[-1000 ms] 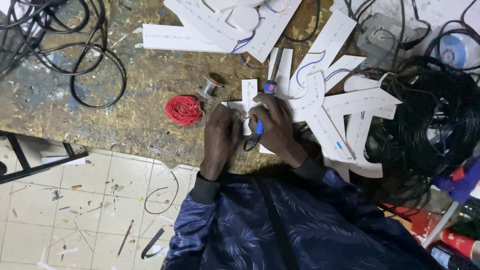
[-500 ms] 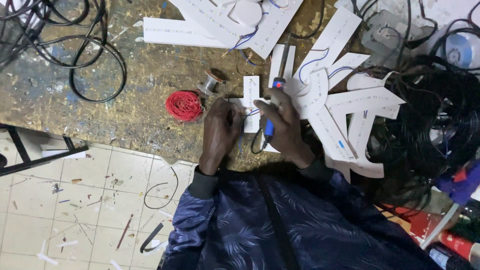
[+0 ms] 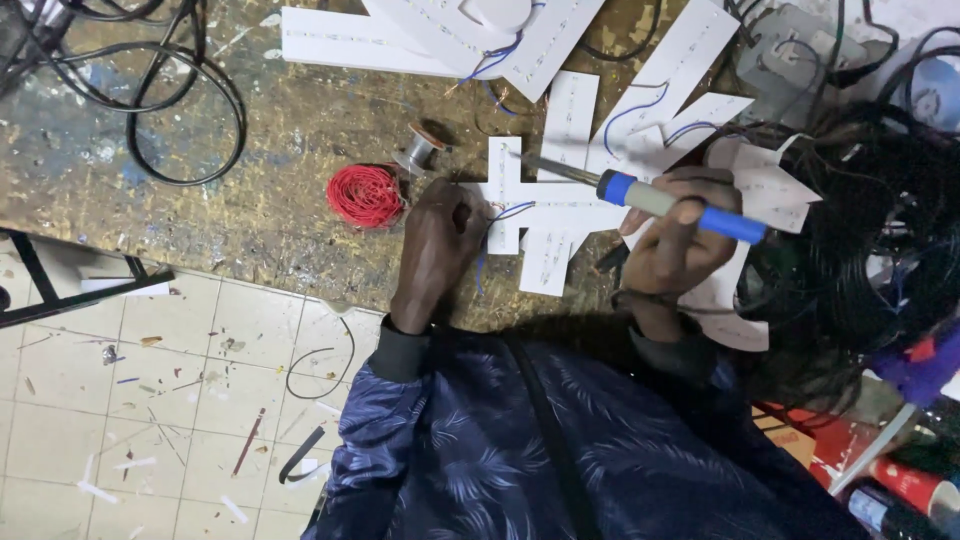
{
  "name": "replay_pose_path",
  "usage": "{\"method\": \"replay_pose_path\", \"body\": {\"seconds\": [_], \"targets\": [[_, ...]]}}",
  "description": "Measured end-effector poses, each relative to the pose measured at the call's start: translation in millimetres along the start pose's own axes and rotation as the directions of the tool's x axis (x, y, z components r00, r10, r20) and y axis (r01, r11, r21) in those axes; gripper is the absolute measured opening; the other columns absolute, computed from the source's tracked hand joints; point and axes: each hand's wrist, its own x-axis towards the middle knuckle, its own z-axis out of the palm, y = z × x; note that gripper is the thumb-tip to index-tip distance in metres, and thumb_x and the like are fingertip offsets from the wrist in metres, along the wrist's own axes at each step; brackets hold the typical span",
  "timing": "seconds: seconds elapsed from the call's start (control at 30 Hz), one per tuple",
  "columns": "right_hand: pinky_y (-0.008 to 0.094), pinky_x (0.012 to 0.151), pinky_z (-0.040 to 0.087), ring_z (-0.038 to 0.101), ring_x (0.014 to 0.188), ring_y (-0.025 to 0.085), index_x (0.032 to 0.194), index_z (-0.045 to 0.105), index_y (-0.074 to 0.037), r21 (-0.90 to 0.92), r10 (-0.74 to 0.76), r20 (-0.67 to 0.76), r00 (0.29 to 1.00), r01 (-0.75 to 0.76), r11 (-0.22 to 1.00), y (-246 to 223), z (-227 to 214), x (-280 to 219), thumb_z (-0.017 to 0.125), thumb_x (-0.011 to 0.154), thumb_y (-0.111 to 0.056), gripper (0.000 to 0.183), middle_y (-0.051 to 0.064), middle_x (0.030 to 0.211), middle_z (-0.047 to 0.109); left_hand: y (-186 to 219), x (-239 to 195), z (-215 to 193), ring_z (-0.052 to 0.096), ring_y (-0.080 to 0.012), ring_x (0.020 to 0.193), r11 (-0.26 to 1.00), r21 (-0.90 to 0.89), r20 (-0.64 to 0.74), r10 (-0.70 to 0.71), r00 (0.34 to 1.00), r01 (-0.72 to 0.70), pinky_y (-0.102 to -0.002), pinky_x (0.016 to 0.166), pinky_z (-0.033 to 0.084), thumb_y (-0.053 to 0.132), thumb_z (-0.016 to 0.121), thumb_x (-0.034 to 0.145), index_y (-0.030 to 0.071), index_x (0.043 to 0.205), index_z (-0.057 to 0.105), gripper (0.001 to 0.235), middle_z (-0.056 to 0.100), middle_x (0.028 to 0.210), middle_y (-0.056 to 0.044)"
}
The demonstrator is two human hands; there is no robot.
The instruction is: Soldering electrical wires to LED strips mounted on plastic sign letters at a workbench.
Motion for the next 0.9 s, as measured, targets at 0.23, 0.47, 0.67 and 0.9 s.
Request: {"method": "replay_pose_path", "body": {"seconds": [0.23,0.47,0.67,0.9], "targets": [[0.032,0.043,0.062,0.072,0.061,0.023,0.108,0.064,-0.004,0.255,0.062,0.106,0.992,-0.087,0.963,-23.6,25.1,4.7,0.074,0.112,-0.038,0.036,0.017,0.107,0.066,7.9,-0.3,-8.2,0.070,-0.0531,0.088,0.999,-0.039,0.001,0.023,1.000,-0.023,-0.060,0.076,0.056,0.027,0.081,0.099,0.004,0.099,0.073,0.024,0.061,0.086,-0.021],[0.044,0.100,0.063,0.071,0.114,0.036,0.115,0.088,-0.005,0.088,-0.305,0.452,0.838,0.299,0.950,-3.4,16.2,-46.4,0.071,0.111,-0.005,0.018,0.020,0.131,0.063,15.7,-5.4,-13.1,0.071,-0.0478,0.085,0.992,-0.108,-0.008,0.059,0.998,-0.060,-0.053,0.077,0.058,0.023,0.080,0.102,0.008,0.100,0.074,0.017,0.060,0.086,-0.019],[0.053,0.106,0.056,0.068,0.120,0.040,0.131,0.086,-0.016,-0.147,-0.303,0.623,0.721,0.489,0.860,33.4,35.8,-66.2,0.066,0.107,0.003,0.036,0.015,0.133,0.059,14.1,-9.6,-11.6,0.070,-0.0465,0.085,0.992,-0.100,-0.026,0.080,0.996,-0.082,-0.053,0.077,0.058,0.025,0.079,0.104,0.009,0.102,0.073,0.017,0.061,0.088,-0.016],[0.054,0.098,0.052,0.066,0.117,0.042,0.122,0.084,-0.016,-0.240,-0.239,0.701,0.671,0.539,0.808,35.4,36.3,-66.7,0.066,0.100,0.006,0.036,0.014,0.135,0.065,20.8,-6.6,-12.6,0.072,-0.0450,0.087,0.995,-0.092,-0.019,0.044,0.999,-0.045,-0.055,0.078,0.060,0.029,0.079,0.104,0.012,0.102,0.074,0.019,0.062,0.090,-0.015]]}}
